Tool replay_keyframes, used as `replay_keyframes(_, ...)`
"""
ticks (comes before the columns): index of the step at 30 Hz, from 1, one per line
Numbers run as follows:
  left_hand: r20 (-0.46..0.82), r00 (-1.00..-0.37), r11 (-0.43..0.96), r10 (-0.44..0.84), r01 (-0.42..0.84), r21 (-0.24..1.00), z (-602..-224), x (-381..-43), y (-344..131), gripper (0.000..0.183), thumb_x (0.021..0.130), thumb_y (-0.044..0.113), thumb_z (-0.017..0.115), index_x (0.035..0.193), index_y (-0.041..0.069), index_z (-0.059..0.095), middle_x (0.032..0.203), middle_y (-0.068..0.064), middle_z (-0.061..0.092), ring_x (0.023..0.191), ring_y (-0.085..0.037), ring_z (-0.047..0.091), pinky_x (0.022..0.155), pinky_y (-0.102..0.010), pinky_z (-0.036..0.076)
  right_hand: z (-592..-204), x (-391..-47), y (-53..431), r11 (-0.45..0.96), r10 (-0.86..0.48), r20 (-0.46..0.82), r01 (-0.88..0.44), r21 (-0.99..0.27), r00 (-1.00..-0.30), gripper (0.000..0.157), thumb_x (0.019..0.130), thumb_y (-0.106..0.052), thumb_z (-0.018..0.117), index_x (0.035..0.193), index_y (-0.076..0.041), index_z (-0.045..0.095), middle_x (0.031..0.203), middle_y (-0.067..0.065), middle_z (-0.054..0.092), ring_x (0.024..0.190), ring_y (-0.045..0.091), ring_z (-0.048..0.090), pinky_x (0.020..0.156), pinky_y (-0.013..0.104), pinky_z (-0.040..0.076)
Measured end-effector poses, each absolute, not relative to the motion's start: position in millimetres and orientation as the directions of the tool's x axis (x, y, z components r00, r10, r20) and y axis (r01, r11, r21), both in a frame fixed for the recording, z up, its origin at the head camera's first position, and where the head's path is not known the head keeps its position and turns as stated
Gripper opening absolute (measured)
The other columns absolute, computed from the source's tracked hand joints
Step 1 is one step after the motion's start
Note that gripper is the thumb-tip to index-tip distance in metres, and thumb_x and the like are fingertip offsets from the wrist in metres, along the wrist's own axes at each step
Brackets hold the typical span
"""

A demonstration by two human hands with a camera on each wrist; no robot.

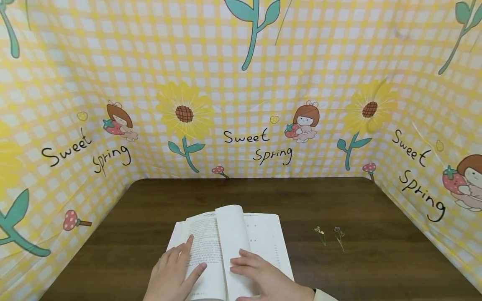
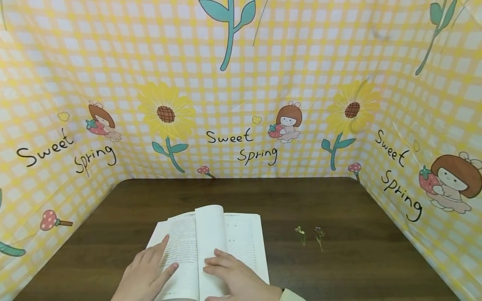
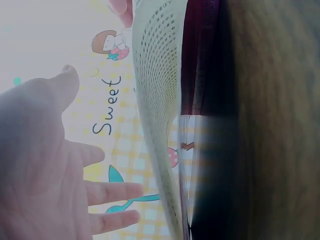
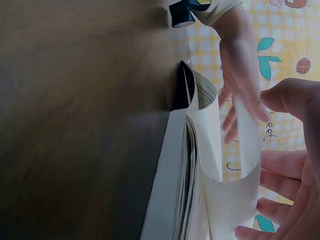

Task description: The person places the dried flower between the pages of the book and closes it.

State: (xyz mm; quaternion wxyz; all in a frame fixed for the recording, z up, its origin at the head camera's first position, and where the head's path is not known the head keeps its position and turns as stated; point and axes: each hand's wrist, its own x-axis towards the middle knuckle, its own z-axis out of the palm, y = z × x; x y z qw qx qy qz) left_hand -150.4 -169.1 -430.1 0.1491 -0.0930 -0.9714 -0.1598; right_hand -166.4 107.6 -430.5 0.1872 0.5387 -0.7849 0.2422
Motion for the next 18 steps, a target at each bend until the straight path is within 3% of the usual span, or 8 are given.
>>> replay_keyframes(7, 0.401, -0.906, 0.927, 0.136, 0.26, 0.272, -430.6, -151.0, -169.1, 0.071, 0.096, 0.051, 0.059, 0.15, 0.007, 0.042, 0.137, -0.022, 0.055, 0.124, -0.048, 0.049, 0.095, -0.069, 0.039, -431.6, -169.9, 94.4, 0.272, -0.828, 0.47, -0.952, -0.139, -0.305, 0.05, 0.09, -0.035, 0.072, 0.129, -0.004, 0.063, 0.136, 0.009, 0.06, 0.132, 0.035, 0.05, 0.108, 0.036, 0.041)
replay_keyframes(12, 0.381, -0.911, 0.923, 0.156, 0.272, 0.273, -431.1, -151.5, -169.0, 0.07, 0.097, 0.05, 0.059, 0.15, 0.007, 0.042, 0.138, -0.022, 0.054, 0.126, -0.05, 0.048, 0.096, -0.071, 0.036, -429.3, -168.2, 83.0, 0.278, -0.886, 0.366, -0.958, -0.076, -0.286, 0.042, 0.094, -0.032, 0.066, 0.129, -0.008, 0.065, 0.135, 0.006, 0.061, 0.133, 0.031, 0.05, 0.105, 0.04, 0.044)
replay_keyframes(18, 0.369, -0.914, 0.922, 0.171, 0.281, 0.267, -435.2, -152.0, -169.1, 0.062, 0.098, 0.043, 0.059, 0.148, 0.01, 0.045, 0.139, -0.017, 0.055, 0.127, -0.049, 0.047, 0.095, -0.073, 0.035, -426.1, -164.2, 70.5, 0.266, -0.935, 0.227, -0.963, -0.055, -0.271, 0.034, 0.101, -0.027, 0.057, 0.13, -0.012, 0.064, 0.135, -0.001, 0.061, 0.134, 0.016, 0.049, 0.104, 0.041, 0.043)
